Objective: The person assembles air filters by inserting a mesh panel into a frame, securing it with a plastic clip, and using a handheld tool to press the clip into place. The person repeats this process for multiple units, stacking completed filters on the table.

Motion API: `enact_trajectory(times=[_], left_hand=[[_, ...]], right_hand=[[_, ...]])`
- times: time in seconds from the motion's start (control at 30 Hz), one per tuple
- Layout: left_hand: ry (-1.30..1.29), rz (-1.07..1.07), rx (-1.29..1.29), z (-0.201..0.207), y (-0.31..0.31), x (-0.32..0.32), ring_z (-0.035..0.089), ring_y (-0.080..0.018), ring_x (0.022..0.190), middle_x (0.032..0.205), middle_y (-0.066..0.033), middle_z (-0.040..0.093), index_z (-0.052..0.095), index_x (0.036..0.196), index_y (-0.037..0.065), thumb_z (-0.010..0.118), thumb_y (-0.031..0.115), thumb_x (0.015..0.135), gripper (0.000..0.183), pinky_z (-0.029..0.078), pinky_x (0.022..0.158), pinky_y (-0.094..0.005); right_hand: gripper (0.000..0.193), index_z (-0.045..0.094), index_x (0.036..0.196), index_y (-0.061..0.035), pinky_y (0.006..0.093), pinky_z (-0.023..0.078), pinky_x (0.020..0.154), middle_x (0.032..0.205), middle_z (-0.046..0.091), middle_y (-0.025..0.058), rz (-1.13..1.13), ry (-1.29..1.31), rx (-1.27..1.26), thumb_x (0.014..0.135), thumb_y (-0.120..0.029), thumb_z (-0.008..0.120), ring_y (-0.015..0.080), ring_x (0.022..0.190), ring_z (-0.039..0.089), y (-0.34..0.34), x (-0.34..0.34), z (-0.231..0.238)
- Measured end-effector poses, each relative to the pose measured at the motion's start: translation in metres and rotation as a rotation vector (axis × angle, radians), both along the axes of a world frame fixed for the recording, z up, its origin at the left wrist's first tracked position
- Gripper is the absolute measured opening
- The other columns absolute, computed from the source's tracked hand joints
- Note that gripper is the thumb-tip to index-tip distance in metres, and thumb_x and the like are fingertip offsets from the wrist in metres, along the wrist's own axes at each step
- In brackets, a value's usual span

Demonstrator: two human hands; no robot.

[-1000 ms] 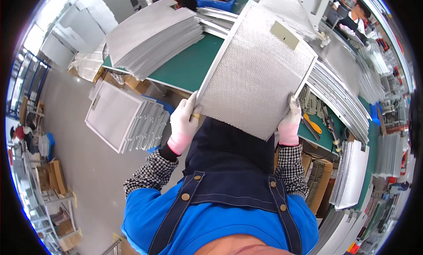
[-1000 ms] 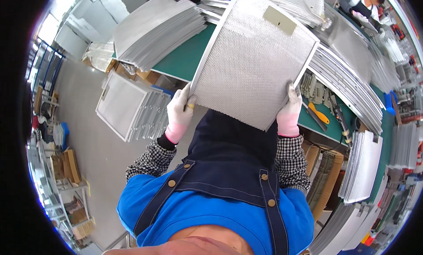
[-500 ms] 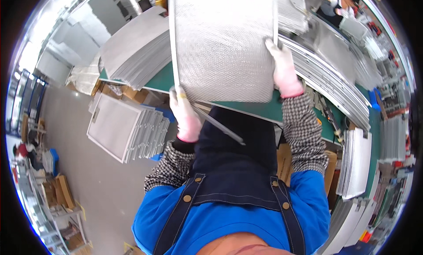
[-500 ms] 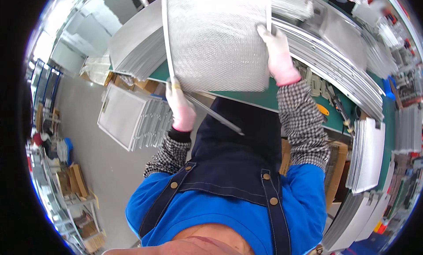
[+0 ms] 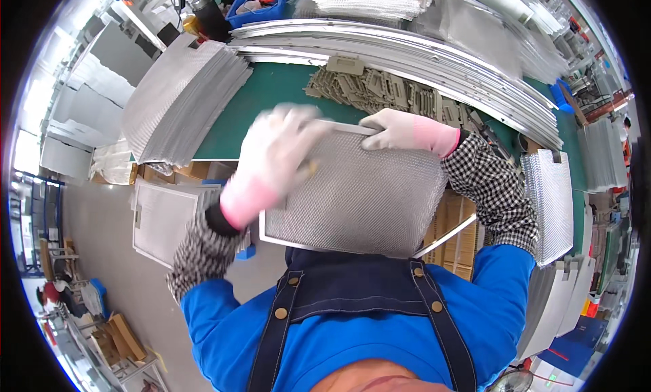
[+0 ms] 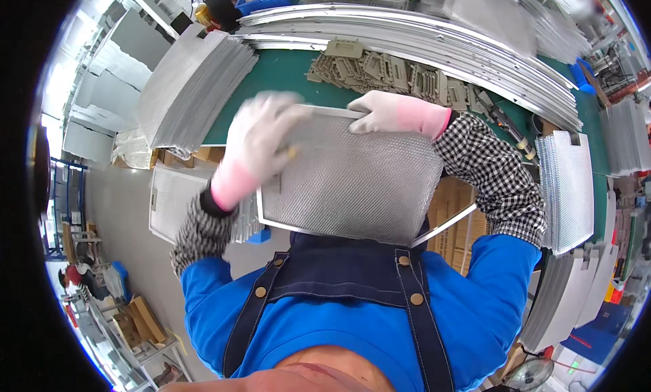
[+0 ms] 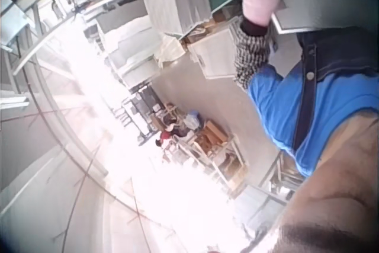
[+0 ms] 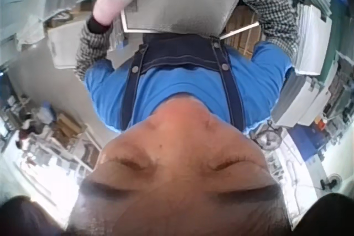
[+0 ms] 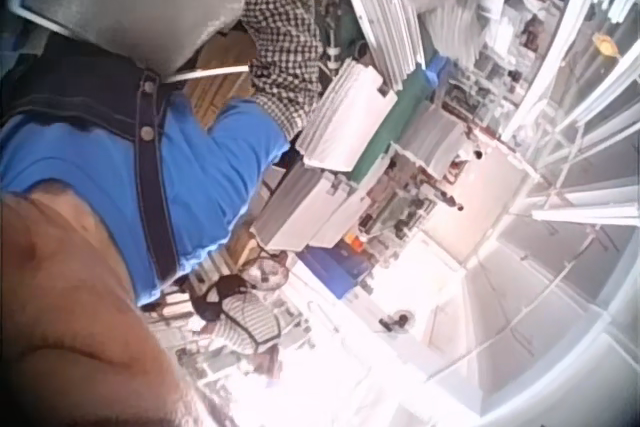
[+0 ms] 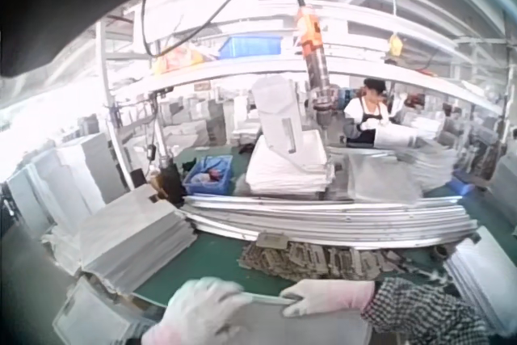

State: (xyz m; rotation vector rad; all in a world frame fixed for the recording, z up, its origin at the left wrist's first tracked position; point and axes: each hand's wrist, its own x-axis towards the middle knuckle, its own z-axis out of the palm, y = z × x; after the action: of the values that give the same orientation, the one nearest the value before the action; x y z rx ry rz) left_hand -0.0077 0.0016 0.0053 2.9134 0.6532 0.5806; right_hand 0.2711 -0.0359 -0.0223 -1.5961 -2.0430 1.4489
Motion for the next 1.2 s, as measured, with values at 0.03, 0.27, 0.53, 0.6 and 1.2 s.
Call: enact_trajectory(times=[0.03, 0.27, 0.53, 0.6, 1.2], left_hand=[[-0.058, -0.066, 0.109, 0.004, 0.012, 0.01, 0.066, -0.0257, 0.085, 0.089, -0.0074, 0.067, 0.068, 0.1, 0.01, 0.076, 0.015, 0.078, 0.024, 0.052, 0.079, -0.0393], [0.063, -0.185, -0.078, -0.013, 0.041, 0.0, 0.067, -0.0277, 0.083, 0.093, -0.0081, 0.066, 0.064, 0.099, 0.008, 0.073, 0.012, 0.083, 0.019, 0.053, 0.076, -0.0385], [0.01, -0.119, -0.593, -0.019, 0.036, 0.009, 0.066, -0.0244, 0.082, 0.089, -0.0136, 0.067, 0.066, 0.103, -0.001, 0.07, 0.011, 0.088, 0.02, 0.052, 0.076, -0.0351], [0.126, -0.098, -0.804, -0.007, 0.042, 0.003, 0.064, -0.0193, 0.08, 0.087, -0.012, 0.068, 0.067, 0.105, -0.002, 0.07, 0.013, 0.088, 0.022, 0.051, 0.075, -0.033], [-0.014, -0.147, -0.113, -0.057, 0.035, 0.043, 0.068, -0.0281, 0.076, 0.08, -0.007, 0.066, 0.066, 0.091, 0.009, 0.071, 0.023, 0.089, 0.015, 0.054, 0.064, -0.0398]], right_hand=[[0.051, 0.057, 0.132, 0.0077, 0.035, 0.05, 0.094, 0.115, 0.069, 0.0193, 0.034, -0.051, 0.012, 0.095, -0.026, 0.064, 0.027, 0.105, 0.066, -0.001, -0.007, 0.014], [0.03, 0.066, 0.11, 0.0024, 0.0394, 0.051, 0.084, 0.098, 0.069, 0.0201, 0.053, -0.193, 0.064, 0.092, -0.022, 0.065, 0.0297, 0.091, 0.067, -0.028, 0.027, 0.039], [0.025, 0.063, 0.114, -0.0021, 0.0388, 0.052, 0.081, 0.092, 0.067, 0.0169, 0.068, -0.054, 0.285, 0.094, -0.018, 0.064, 0.0295, 0.088, 0.068, -0.004, -0.027, 0.01], [0.024, 0.063, 0.113, -0.0021, 0.0399, 0.052, 0.081, 0.093, 0.067, 0.0171, 0.111, -0.026, 0.35, 0.096, -0.018, 0.063, 0.031, 0.089, 0.067, 0.0, -0.034, 0.011], [0.035, 0.055, 0.119, 0.0001, 0.0439, 0.05, 0.085, 0.097, 0.065, 0.0224, -0.036, -0.162, 0.087, 0.101, -0.03, 0.054, 0.0346, 0.096, 0.065, -0.05, 0.061, 0.001]])
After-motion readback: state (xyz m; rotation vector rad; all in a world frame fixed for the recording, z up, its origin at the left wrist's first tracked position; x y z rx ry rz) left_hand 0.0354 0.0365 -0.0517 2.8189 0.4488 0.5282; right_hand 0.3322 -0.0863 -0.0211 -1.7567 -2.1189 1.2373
